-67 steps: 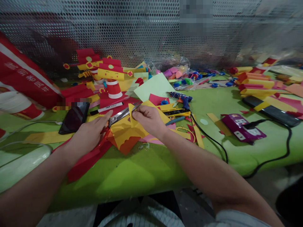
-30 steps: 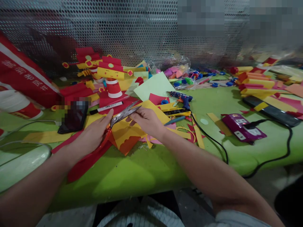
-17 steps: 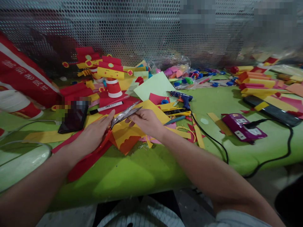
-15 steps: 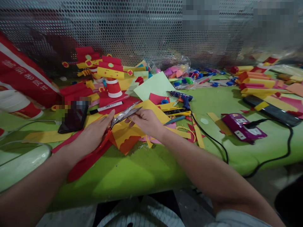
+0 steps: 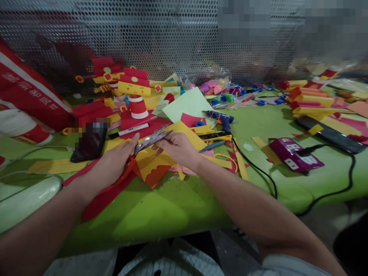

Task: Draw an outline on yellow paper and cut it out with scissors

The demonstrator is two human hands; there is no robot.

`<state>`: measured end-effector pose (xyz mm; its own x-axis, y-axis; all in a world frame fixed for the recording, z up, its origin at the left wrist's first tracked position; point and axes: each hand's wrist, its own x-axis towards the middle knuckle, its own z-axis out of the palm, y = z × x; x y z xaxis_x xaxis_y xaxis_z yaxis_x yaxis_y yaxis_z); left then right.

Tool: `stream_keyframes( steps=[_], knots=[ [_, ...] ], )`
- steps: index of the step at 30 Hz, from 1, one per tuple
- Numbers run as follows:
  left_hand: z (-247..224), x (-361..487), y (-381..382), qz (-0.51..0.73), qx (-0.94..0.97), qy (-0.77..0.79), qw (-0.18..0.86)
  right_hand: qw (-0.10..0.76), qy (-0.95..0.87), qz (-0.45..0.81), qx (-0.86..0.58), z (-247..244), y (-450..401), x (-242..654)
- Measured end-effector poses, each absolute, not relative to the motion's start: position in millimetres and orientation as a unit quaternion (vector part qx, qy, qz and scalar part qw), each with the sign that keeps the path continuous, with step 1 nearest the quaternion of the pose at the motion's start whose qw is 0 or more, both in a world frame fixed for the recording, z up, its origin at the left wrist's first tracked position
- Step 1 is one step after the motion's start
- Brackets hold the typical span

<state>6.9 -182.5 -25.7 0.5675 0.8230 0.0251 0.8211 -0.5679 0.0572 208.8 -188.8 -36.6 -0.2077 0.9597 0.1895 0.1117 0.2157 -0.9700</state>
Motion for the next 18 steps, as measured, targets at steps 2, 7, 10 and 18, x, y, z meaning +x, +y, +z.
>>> stream_keyframes(
  steps=[2,7,10,18],
  knots=[
    [-26,7,-182,0.024,0.885,0.465,0.018,0.461,-0.626,0.459,-0.430,-36,-189,209],
    [-23,8,-183,0.012,0.882,0.471,0.020,0.447,-0.632,0.446,-0.450,-34,-190,210],
    [-20,7,-182,0.014,0.873,0.487,0.017,0.447,-0.625,0.429,-0.475,-35,-188,210],
    [-19,2,-174,-0.022,0.818,0.575,0.014,0.576,-0.526,0.339,-0.526,-35,-173,219]
  ],
)
